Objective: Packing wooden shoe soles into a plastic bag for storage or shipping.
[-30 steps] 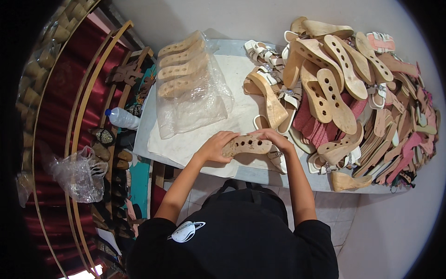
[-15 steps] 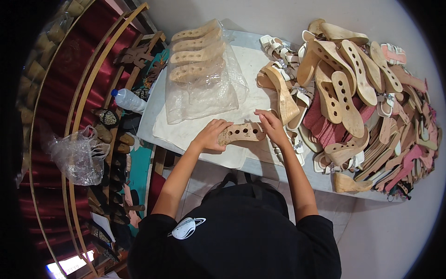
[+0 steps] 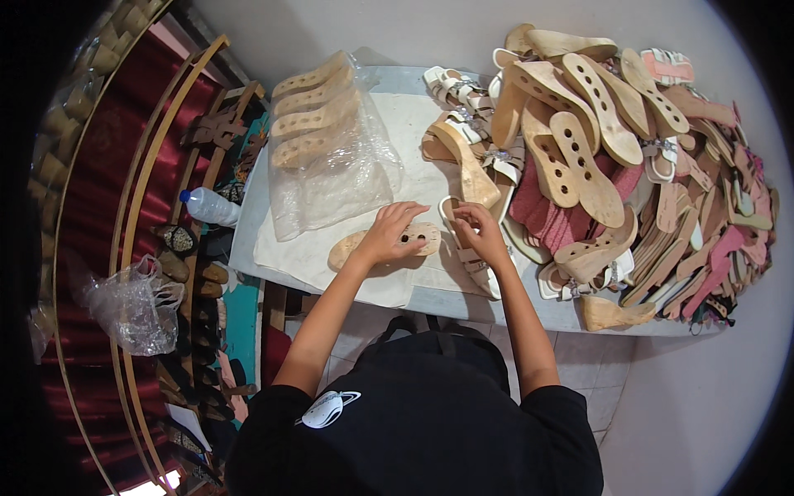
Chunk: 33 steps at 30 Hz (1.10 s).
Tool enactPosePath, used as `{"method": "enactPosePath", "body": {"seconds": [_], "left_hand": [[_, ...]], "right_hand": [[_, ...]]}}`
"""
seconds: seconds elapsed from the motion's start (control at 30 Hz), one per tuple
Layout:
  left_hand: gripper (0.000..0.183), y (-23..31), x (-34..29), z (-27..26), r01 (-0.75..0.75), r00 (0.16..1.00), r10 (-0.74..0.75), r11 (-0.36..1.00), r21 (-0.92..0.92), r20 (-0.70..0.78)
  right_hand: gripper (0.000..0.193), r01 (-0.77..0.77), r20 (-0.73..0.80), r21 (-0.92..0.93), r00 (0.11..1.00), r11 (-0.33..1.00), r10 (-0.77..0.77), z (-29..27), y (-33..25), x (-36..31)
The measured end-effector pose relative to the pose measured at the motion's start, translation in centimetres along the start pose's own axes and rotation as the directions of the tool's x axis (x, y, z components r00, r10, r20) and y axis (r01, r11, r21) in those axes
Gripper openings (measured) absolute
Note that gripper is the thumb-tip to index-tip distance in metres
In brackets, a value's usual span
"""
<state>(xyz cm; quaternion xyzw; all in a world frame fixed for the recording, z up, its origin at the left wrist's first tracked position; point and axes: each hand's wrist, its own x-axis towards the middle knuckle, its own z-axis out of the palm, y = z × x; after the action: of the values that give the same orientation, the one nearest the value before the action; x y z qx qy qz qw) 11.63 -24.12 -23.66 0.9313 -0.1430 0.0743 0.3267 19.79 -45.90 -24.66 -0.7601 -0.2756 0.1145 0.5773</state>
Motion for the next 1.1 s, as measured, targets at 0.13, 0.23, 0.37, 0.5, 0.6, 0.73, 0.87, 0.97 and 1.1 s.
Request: {"method": "enactPosePath", "body": {"seconds": [0.13, 0.23, 0.37, 0.5, 0.6, 0.73, 0.87, 0.97, 1.1], "left_hand": [[0.069, 1.4, 5.0, 2.2, 0.01, 0.998, -0.012, 0.999, -0.041, -0.067], [0.093, 3.6, 9.5, 3.4, 0.491, 0.854, -0.514, 0.848, 0.199, 0.085], [0.107, 4.8, 12.8, 6.4, 0.684, 0.728, -0.672, 0.726, -0.073, 0.14], [0.111, 5.9, 14.1, 9.5, 0.615, 0.757, -0.622, 0.782, -0.102, -0.201], [0.116, 7.1, 15.0, 10.8, 0.633, 0.71, -0.639, 0.763, -0.13, -0.295], [0.116, 6.5, 15.2, 11.7, 0.622, 0.684, -0.636, 0.764, -0.171, -0.357], [0.114, 6.0, 14.5, 12.0, 0.565, 0.681, -0.596, 0.797, -0.213, -0.425], [0.111, 6.9, 13.9, 10.6, 0.489, 0.753, -0.527, 0.849, -0.202, -0.393], [0.111, 8.4, 12.7, 7.5, 0.224, 0.861, -0.251, 0.968, -0.112, -0.442]], "right_hand": [[0.019, -0.039, -0.02, 0.013, 0.999, 0.999, 0.039, -1.8, -0.2, -0.4], [0.021, -0.014, -0.056, 0.007, 0.998, 1.0, 0.014, -3.5, 0.1, -0.5], [0.028, 0.049, -0.132, -0.139, 0.989, 0.989, -0.067, -6.0, 0.1, -0.1], [0.03, 0.063, -0.161, -0.247, 0.981, 0.967, -0.105, -8.8, 0.5, -0.2], [0.032, 0.106, -0.085, -0.256, 0.988, 0.961, -0.132, -10.5, -0.1, -0.4], [0.036, 0.213, 0.009, -0.228, 0.976, 0.95, -0.217, -11.7, -0.1, 0.2], [0.038, 0.156, 0.108, -0.141, 0.984, 0.978, -0.141, -11.8, 0.5, 0.6], [0.039, 0.118, 0.115, -0.032, 0.987, 0.993, -0.113, -11.9, 1.2, 1.2], [0.044, -0.115, 0.154, 0.343, 0.986, 0.932, 0.065, -11.4, 0.8, 1.9]]}}
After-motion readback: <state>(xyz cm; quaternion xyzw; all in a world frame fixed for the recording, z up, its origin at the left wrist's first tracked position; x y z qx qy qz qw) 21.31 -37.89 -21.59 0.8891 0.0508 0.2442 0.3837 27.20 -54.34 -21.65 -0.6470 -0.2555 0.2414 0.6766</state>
